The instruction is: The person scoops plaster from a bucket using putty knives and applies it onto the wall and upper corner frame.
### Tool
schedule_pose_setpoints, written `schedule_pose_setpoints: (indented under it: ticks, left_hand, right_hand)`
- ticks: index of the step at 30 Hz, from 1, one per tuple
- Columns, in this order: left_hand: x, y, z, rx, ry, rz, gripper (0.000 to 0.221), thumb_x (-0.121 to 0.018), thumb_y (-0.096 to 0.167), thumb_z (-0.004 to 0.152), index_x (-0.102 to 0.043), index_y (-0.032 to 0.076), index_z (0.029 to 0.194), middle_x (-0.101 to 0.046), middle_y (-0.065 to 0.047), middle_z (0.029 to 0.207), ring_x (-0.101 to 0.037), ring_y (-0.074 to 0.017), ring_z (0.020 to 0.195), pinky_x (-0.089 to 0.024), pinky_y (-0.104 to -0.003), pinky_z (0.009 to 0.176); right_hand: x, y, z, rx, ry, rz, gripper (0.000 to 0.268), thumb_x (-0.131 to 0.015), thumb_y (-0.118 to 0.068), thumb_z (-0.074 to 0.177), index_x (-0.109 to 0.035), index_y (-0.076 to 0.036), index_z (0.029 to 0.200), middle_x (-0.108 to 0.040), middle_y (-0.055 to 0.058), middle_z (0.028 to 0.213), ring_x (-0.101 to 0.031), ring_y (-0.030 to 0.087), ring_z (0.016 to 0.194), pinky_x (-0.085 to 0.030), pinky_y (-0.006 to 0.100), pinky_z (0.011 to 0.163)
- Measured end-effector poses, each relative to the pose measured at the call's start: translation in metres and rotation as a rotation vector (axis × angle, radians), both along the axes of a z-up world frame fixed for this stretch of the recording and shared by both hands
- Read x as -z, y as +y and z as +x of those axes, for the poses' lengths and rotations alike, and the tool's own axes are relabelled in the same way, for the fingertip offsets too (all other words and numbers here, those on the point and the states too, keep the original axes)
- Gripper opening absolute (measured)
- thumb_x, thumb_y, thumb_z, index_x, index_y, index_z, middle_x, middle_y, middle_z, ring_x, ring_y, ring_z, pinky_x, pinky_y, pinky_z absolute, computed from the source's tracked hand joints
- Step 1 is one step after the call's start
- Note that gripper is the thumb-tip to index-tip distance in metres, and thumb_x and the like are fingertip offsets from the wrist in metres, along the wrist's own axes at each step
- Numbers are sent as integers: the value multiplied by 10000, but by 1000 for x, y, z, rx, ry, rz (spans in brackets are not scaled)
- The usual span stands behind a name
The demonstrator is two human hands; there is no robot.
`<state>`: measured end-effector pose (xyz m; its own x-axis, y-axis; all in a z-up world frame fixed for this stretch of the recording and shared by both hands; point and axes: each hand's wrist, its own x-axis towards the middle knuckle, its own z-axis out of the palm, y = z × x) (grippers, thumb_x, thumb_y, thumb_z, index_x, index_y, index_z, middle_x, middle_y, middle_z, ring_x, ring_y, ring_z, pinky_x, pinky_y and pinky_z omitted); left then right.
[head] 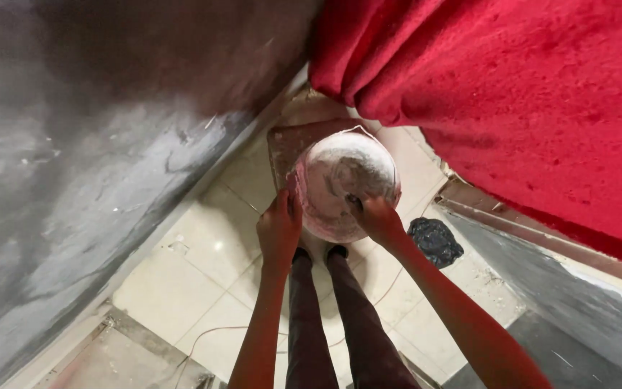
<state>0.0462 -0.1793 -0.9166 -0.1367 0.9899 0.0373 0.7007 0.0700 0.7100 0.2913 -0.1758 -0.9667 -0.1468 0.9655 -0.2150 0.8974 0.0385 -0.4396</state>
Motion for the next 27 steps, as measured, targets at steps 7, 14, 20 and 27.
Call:
schedule_pose_setpoints:
  ticks: [7, 14, 20, 27]
  left_hand:
    - [41, -3, 1, 15, -3, -46, 136, -638, 214, 990, -604, 84, 970, -714, -164, 804, -682, -406, 689, -531, -496, 584]
    - [45, -7, 3, 6, -132, -74, 123, -638, 161, 1017, -590, 54, 977, -676, -188, 780, -676, -399, 687, -520, -483, 578]
    - [51, -8, 6, 2, -120, -58, 127, -645, 152, 1005, -613, 29, 1010, -685, -196, 798, -706, -358, 690, -538, -467, 581]
    - [56, -11, 8, -17, -107, 21, 113, -659, 129, 1000, -625, 28, 1038, -706, -181, 853, -721, -332, 732, -559, -439, 615]
  right_hand:
    - [88, -12, 25, -103, -136, -79, 251, -575, -240, 1027, -737, -53, 1068, -707, 240, 969, -689, 403, 885, -544, 497, 808]
    - [20, -9, 15, -140, 4, -223, 298, -637, -239, 945, -748, -60, 1156, -715, 256, 959, -698, 410, 878, -551, 494, 778]
    - [-20, 2, 9, -46, 86, -399, 316, -645, -293, 958, -750, -108, 1192, -728, 232, 921, -707, 379, 804, -554, 460, 713]
    - [-28, 2, 22, -48, 342, -362, 312, -672, -276, 930, -748, -80, 1161, -765, 167, 916, -745, 301, 747, -567, 406, 670]
